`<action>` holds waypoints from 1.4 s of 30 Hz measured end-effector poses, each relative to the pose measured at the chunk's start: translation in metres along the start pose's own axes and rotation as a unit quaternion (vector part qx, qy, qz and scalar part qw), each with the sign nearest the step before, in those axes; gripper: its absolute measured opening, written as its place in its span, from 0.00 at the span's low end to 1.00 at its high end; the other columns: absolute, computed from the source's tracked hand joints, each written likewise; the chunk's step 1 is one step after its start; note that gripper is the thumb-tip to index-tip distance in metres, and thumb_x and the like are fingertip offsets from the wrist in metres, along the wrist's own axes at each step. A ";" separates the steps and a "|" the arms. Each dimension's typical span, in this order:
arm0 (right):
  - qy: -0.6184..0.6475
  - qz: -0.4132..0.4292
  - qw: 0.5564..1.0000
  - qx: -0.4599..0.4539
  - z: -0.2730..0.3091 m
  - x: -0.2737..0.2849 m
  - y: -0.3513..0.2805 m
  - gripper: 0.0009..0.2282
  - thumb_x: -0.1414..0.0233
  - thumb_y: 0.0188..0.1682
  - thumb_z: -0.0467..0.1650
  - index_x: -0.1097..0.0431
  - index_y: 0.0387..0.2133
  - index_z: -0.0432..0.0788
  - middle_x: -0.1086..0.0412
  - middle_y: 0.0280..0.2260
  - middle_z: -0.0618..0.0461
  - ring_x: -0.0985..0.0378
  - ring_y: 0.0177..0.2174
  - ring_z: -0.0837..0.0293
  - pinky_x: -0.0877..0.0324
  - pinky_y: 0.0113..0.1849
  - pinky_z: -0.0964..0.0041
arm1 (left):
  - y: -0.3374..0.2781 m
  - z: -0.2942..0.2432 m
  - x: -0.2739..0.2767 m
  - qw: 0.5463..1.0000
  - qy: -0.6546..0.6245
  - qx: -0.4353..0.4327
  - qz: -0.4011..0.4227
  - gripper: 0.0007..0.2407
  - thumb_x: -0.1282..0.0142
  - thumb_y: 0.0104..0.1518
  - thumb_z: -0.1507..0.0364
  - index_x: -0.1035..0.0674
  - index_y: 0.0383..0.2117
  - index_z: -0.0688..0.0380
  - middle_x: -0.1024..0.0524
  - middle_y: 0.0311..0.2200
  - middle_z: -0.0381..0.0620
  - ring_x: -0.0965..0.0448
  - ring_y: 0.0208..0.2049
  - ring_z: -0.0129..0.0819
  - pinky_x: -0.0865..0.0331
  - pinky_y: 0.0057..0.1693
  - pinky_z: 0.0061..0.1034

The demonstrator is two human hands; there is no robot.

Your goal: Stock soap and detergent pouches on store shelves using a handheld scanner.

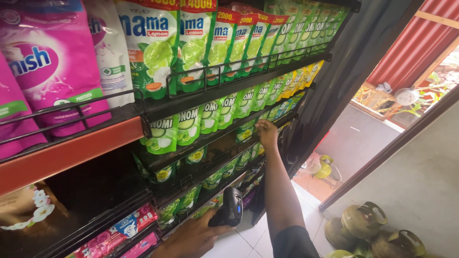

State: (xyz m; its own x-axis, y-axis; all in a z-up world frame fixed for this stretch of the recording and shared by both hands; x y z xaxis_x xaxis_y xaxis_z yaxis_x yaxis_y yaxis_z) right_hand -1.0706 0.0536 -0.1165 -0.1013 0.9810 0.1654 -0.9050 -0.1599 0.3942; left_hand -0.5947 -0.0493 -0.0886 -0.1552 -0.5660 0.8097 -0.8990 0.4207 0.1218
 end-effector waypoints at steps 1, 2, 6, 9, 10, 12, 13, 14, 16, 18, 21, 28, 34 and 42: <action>0.000 0.001 1.000 0.000 0.001 0.000 0.000 0.09 0.41 0.48 0.26 0.25 0.41 0.36 0.23 0.30 0.53 0.27 0.24 0.67 0.31 0.28 0.72 | -0.001 0.001 0.000 1.000 0.000 0.001 -0.001 0.23 0.46 0.57 0.73 0.26 0.61 0.35 0.40 0.60 0.58 0.21 0.47 0.52 0.26 0.52 0.40; 0.011 0.002 1.000 -0.005 0.001 0.000 0.000 0.09 0.40 0.48 0.26 0.25 0.41 0.36 0.24 0.29 0.52 0.28 0.24 0.67 0.32 0.28 0.72 | -0.001 0.004 -0.003 1.000 -0.003 0.021 0.013 0.23 0.47 0.57 0.73 0.27 0.61 0.34 0.40 0.61 0.57 0.22 0.48 0.50 0.26 0.52 0.39; -0.056 -0.024 0.998 -0.008 0.019 0.007 -0.008 0.09 0.40 0.48 0.27 0.25 0.41 0.37 0.23 0.29 0.52 0.29 0.24 0.64 0.33 0.29 0.69 | -0.006 0.012 -0.011 0.998 -0.008 0.050 0.032 0.23 0.47 0.58 0.73 0.28 0.62 0.31 0.39 0.59 0.55 0.24 0.52 0.46 0.25 0.52 0.36; -0.094 -0.047 0.993 0.054 0.014 0.012 -0.002 0.08 0.40 0.48 0.27 0.25 0.40 0.39 0.22 0.32 0.52 0.23 0.31 0.64 0.30 0.37 0.67 | -0.009 0.008 -0.005 0.997 -0.008 0.064 0.033 0.24 0.47 0.58 0.73 0.28 0.62 0.29 0.39 0.60 0.53 0.24 0.52 0.45 0.25 0.50 0.36; -0.094 -0.046 0.993 0.053 0.016 0.012 -0.004 0.08 0.40 0.48 0.27 0.25 0.40 0.39 0.22 0.32 0.52 0.23 0.31 0.64 0.30 0.37 0.67 | -0.011 0.010 -0.008 0.997 -0.010 0.065 0.033 0.24 0.47 0.58 0.73 0.28 0.62 0.29 0.39 0.60 0.53 0.24 0.52 0.45 0.25 0.50 0.36; -0.160 -0.092 0.967 0.176 0.044 0.016 -0.012 0.08 0.37 0.43 0.26 0.24 0.35 0.40 0.28 0.38 0.47 0.24 0.32 0.55 0.28 0.38 0.62 | -0.013 0.012 -0.010 0.998 -0.015 0.052 0.021 0.25 0.47 0.57 0.74 0.28 0.61 0.28 0.39 0.60 0.53 0.23 0.51 0.45 0.24 0.48 0.36; -0.160 -0.091 0.967 0.176 0.045 0.016 -0.011 0.08 0.37 0.43 0.26 0.24 0.35 0.40 0.28 0.38 0.47 0.24 0.32 0.55 0.28 0.38 0.62 | -0.013 0.012 -0.010 0.998 -0.016 0.053 0.019 0.25 0.47 0.57 0.74 0.28 0.61 0.28 0.39 0.60 0.53 0.23 0.51 0.45 0.24 0.48 0.36; -0.171 -0.096 0.964 0.181 0.046 0.017 -0.013 0.08 0.37 0.43 0.26 0.24 0.35 0.41 0.28 0.39 0.48 0.24 0.34 0.53 0.28 0.39 0.62 | -0.014 0.012 -0.012 0.998 -0.012 0.055 0.030 0.25 0.47 0.57 0.74 0.28 0.62 0.29 0.40 0.61 0.53 0.22 0.49 0.45 0.24 0.49 0.35; -0.181 -0.100 0.960 0.186 0.050 0.018 -0.015 0.08 0.36 0.42 0.26 0.24 0.34 0.41 0.28 0.39 0.48 0.24 0.35 0.51 0.27 0.41 0.61 | -0.014 0.011 -0.013 0.998 -0.008 0.058 0.039 0.25 0.47 0.57 0.74 0.29 0.62 0.29 0.41 0.61 0.54 0.21 0.46 0.45 0.24 0.49 0.35; -0.229 -0.107 0.948 0.194 0.057 0.018 -0.021 0.08 0.35 0.42 0.27 0.23 0.34 0.42 0.27 0.38 0.47 0.24 0.38 0.49 0.29 0.43 0.58 | -0.016 0.014 -0.018 0.994 0.010 0.081 0.069 0.25 0.48 0.57 0.74 0.30 0.63 0.31 0.45 0.64 0.57 0.20 0.43 0.45 0.24 0.49 0.34; -0.221 -0.138 0.948 0.183 0.066 0.028 -0.043 0.14 0.33 0.39 0.29 0.24 0.38 0.40 0.27 0.37 0.46 0.25 0.38 0.49 0.31 0.41 0.57 | -0.028 0.011 -0.021 0.992 -0.020 0.106 0.064 0.23 0.49 0.58 0.74 0.27 0.60 0.32 0.43 0.64 0.55 0.19 0.43 0.44 0.24 0.50 0.35; -0.177 -0.134 0.971 0.089 -0.072 0.020 -0.286 0.08 0.50 0.55 0.31 0.28 0.41 0.39 0.27 0.38 0.46 0.26 0.40 0.53 0.32 0.43 0.57 | -0.117 0.074 -0.112 0.911 0.237 -0.073 -0.330 0.14 0.40 0.55 0.55 0.30 0.39 0.40 0.32 0.54 0.40 0.24 0.49 0.46 0.32 0.52 0.46; -0.037 0.058 0.922 -0.381 -0.216 -0.015 -0.608 0.09 0.43 0.48 0.33 0.23 0.36 0.40 0.24 0.25 0.53 0.24 0.21 0.63 0.32 0.22 0.67 | -0.190 0.162 -0.250 0.943 -0.255 0.160 -0.140 0.32 0.28 0.46 0.62 0.36 0.57 0.46 0.24 0.46 0.48 0.18 0.43 0.37 0.26 0.50 0.32; 0.284 0.172 0.884 -0.328 -0.056 -0.111 -0.816 0.24 0.44 0.44 0.24 0.38 0.57 0.39 0.31 0.49 0.50 0.26 0.48 0.60 0.28 0.47 0.63 | -0.313 0.073 -0.216 0.908 -0.388 0.121 -0.099 0.36 0.29 0.47 0.72 0.39 0.64 0.55 0.26 0.56 0.53 0.27 0.59 0.43 0.35 0.60 0.36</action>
State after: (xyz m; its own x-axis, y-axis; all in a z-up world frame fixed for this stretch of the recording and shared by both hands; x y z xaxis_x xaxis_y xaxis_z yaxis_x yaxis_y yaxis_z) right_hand -0.3436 0.0816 -0.5072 -0.4403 0.8127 -0.3816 -0.8059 -0.5451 -0.2310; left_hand -0.3097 -0.1105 -0.3430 -0.1386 -0.9824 0.1256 -0.9898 0.1416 0.0156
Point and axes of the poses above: each hand's wrist, its own y-axis towards the middle knuckle, its own x-axis out of the back of the hand, z = x × y, the point moved 9 cm from there along y, towards the middle knuckle
